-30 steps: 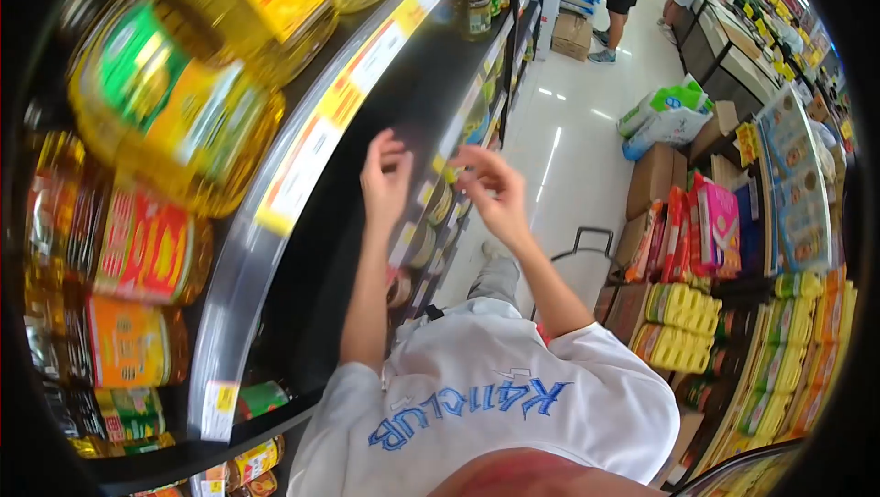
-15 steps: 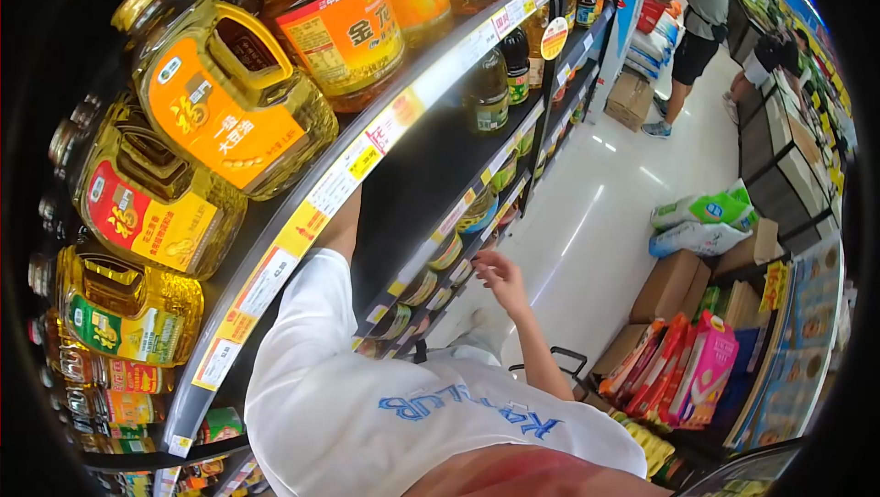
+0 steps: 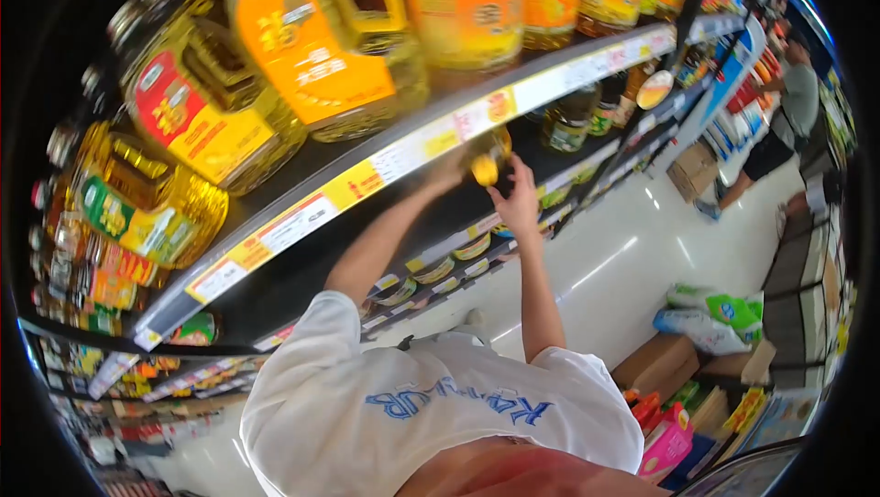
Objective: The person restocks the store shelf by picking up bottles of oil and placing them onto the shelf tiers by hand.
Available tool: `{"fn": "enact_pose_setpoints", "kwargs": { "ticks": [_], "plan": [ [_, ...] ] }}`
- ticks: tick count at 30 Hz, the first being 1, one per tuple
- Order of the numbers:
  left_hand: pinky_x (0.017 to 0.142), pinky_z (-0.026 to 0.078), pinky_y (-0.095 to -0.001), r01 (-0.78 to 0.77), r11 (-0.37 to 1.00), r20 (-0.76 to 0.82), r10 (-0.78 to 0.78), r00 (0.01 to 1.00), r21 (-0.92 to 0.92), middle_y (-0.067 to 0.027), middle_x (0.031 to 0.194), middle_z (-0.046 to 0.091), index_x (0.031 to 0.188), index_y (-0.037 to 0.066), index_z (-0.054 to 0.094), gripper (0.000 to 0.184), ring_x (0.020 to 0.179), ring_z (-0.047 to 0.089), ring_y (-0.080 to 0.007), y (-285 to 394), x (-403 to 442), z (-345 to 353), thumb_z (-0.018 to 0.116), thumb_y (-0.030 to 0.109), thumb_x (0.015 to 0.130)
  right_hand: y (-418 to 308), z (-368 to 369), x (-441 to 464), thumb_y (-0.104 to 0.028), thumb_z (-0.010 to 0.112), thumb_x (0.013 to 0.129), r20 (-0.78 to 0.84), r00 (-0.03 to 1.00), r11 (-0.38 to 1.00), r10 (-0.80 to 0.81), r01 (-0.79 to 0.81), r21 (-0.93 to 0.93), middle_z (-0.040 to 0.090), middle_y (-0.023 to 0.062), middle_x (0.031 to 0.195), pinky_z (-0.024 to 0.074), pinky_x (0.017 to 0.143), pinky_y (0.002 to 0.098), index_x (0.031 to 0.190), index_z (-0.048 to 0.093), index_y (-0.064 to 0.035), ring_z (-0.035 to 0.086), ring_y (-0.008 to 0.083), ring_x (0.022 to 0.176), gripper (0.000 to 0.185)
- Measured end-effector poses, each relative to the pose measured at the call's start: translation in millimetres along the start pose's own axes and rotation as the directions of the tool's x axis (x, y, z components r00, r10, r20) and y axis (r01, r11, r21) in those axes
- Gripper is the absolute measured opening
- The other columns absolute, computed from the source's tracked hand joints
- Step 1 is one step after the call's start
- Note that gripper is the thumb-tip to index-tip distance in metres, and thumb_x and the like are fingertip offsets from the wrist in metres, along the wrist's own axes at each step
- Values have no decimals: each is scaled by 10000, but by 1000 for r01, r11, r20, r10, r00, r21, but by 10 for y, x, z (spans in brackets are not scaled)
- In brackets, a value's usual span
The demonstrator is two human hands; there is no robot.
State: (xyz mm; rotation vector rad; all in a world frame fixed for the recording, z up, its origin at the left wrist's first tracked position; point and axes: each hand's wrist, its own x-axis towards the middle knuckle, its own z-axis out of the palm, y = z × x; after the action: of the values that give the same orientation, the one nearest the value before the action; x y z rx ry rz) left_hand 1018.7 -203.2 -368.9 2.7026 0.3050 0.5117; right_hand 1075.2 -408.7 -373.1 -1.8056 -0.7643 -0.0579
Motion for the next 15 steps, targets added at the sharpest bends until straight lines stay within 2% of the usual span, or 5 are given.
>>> {"fn": "enact_pose_setpoints", "kwargs": {
  "ticks": [2, 5, 8, 11, 15],
  "plan": [
    [956, 546, -453, -258, 965, -87, 261, 961, 48, -120, 1503, 421, 1455, 189, 454, 763, 1314, 513, -373, 202, -508, -239, 662, 19, 741, -50, 52, 55, 26, 740, 688, -4, 983, 971, -183, 180, -158, 538, 202, 1342, 495, 970, 448, 1426, 466, -86, 554, 394, 1182, 795],
    [712, 621, -428, -129, 983, 40, 125, 991, 131, -134, 1459, 460, 1423, 143, 466, 750, 1224, 585, -329, 416, -1071, -635, 673, 19, 713, -6, 214, -11, -83, 784, 683, 87, 876, 875, -474, 480, -61, 528, 199, 1388, 379, 1109, 520, 1357, 517, -83, 475, 439, 1309, 725],
    [601, 598, -267, -262, 890, -111, 324, 940, 374, -96, 1414, 490, 1371, 147, 524, 615, 1337, 491, -275, 594, -1683, -1071, 681, 142, 776, -189, 462, -403, -205, 777, 804, 97, 797, 800, -596, 580, 153, 516, 182, 1446, 302, 1145, 612, 1318, 531, -73, 437, 463, 1371, 585],
    [935, 560, -439, -174, 892, -71, 222, 972, 417, -109, 1364, 558, 1407, 144, 533, 663, 1288, 535, -321, 861, -2411, -1523, 694, 204, 766, -461, 680, -787, -308, 581, 983, 151, 671, 683, -726, 677, 276, 566, 193, 1397, 301, 1122, 677, 1341, 513, -82, 479, 467, 1343, 430],
    [1050, 478, -517, -41, 955, -165, 94, 982, 295, -152, 1330, 589, 1381, 99, 563, 764, 1173, 602, -361, 1239, -3363, -2455, 794, 307, 683, -1275, 1007, -1388, -304, 699, 902, 435, 564, 712, -702, 526, 466, 644, 110, 1308, 325, 1129, 649, 1206, 650, -77, 490, 413, 1352, 382]
  ]
}}
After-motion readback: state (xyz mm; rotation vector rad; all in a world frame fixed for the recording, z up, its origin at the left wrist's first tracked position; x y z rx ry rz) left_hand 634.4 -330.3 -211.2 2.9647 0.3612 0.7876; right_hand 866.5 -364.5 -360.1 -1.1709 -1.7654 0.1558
